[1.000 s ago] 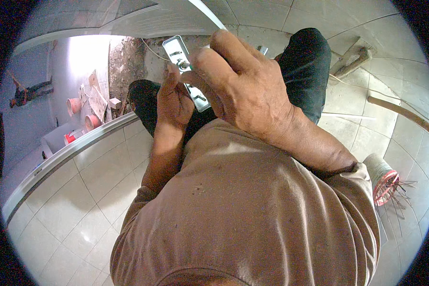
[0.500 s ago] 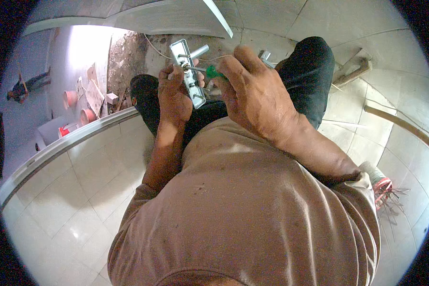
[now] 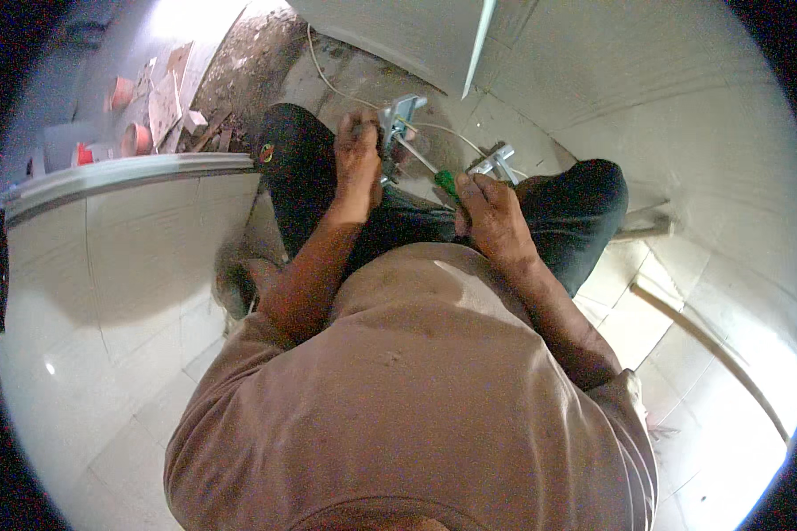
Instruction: The person disassembles and adjusts a door handle and lock assembly using a screwdriver while sitting on the floor.
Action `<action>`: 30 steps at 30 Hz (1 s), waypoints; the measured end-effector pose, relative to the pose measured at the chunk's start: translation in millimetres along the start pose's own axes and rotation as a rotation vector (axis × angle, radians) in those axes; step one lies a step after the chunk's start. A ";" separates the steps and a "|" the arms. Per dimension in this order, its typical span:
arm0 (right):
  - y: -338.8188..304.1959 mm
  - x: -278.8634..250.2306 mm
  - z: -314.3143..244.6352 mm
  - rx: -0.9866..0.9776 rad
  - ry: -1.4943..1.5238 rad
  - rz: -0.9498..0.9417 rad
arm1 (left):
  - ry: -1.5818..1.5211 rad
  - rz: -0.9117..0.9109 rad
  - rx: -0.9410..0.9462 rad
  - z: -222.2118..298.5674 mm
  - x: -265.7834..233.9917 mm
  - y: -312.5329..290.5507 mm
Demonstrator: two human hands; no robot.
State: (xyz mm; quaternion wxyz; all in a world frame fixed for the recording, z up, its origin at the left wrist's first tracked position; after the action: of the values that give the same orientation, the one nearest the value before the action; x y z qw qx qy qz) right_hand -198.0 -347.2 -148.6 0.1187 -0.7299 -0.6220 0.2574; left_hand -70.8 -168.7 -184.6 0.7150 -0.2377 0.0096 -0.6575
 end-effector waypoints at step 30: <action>12.0 45.9 -66.6 -0.722 -0.699 0.185 | 0.020 0.167 0.029 -68.7 -35.3 48.4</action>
State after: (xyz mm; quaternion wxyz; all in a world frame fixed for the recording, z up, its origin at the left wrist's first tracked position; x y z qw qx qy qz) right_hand -148.7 -295.4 -109.1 -0.3794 -0.6466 -0.6068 0.2640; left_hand -52.8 -156.8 -273.1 0.7704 -0.2192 0.0270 -0.5980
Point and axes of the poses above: each hand's wrist, its own y-axis towards the middle knuckle, its own x-axis out of the palm, z = x × y, the point moved 9 cm from there along y, towards the middle knuckle, and after that the axes turned 7 degrees about z, right-handed, at the moved point
